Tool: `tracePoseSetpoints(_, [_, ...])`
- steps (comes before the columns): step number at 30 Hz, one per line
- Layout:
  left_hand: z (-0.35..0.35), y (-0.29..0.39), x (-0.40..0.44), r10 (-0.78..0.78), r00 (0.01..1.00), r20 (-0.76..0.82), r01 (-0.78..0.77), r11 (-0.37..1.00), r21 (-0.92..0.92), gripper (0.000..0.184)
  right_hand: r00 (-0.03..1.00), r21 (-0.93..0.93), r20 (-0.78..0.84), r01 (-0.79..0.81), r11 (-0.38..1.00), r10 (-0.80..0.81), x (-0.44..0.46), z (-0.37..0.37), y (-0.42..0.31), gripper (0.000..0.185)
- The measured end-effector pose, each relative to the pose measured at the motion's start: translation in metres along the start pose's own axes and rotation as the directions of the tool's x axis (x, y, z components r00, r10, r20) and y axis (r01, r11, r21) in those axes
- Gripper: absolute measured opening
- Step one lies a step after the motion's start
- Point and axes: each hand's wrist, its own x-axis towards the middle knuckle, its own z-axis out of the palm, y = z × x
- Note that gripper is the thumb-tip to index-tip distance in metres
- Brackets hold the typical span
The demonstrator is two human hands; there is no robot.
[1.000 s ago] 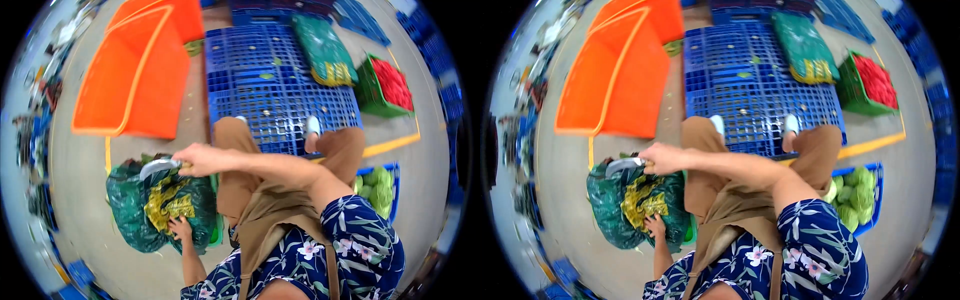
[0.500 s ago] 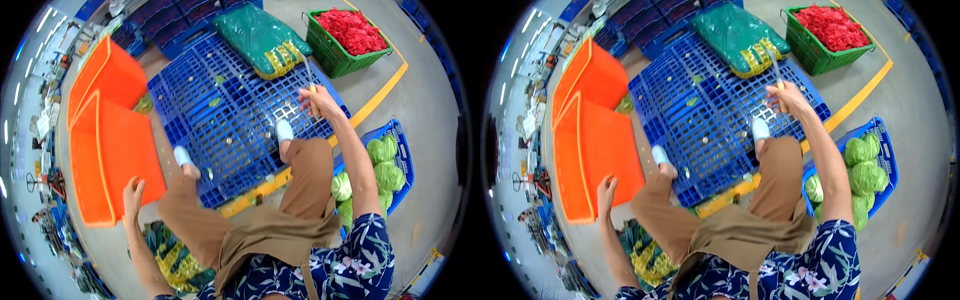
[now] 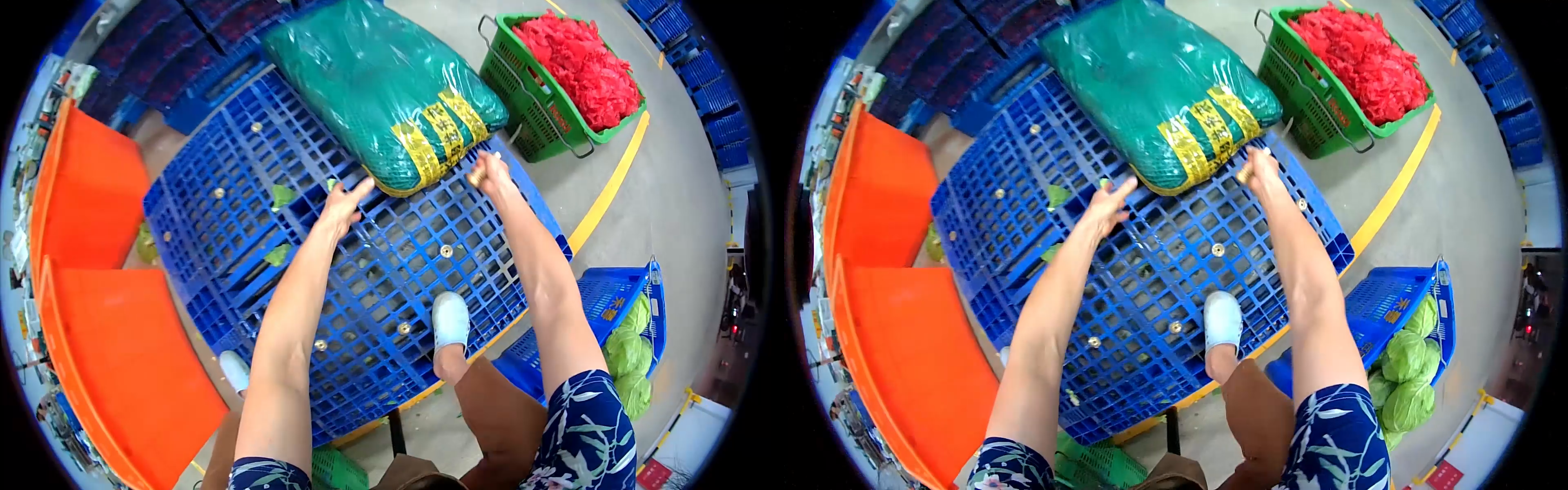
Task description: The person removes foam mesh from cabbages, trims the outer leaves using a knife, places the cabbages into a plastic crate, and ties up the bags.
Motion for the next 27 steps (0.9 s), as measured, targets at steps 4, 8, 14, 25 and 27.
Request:
tracePoseSetpoints(4, [0.039, 0.001, 0.071, 0.087, 0.989, 0.116, -0.068, 0.984, -0.162, 0.096, 0.999, 0.327, 0.042, -0.028, 0.944, 0.015, 0.075, 0.031, 0.022, 0.028])
tracePoseSetpoints(8, [0.056, 0.004, 0.073, 0.143, 0.965, 0.219, -0.047, 0.919, -0.392, 0.087, 0.981, 0.309, 0.018, -0.188, 0.932, 0.192, 0.034, 0.055, -0.007, 0.032])
tracePoseSetpoints(14, [0.054, 0.005, 0.063, 0.113, 0.978, 0.174, -0.02, 0.886, -0.464, 0.094, 0.984, 0.409, 0.168, -0.023, 0.912, -0.05, 0.027, 0.039, 0.01, 0.026])
tracePoseSetpoints(25, [-0.095, -0.017, 0.008, 0.017, 0.992, 0.121, 0.031, 0.921, -0.388, 0.061, 0.96, 0.657, 0.213, -0.277, 0.701, 0.18, -0.145, 0.093, 0.126, 0.032])
tracePoseSetpoints(27, [-0.141, -0.036, -0.004, 0.03, 0.997, 0.076, 0.004, 0.912, -0.409, 0.053, 0.931, 0.633, 0.203, -0.36, 0.685, 0.302, -0.19, 0.103, 0.174, 0.03])
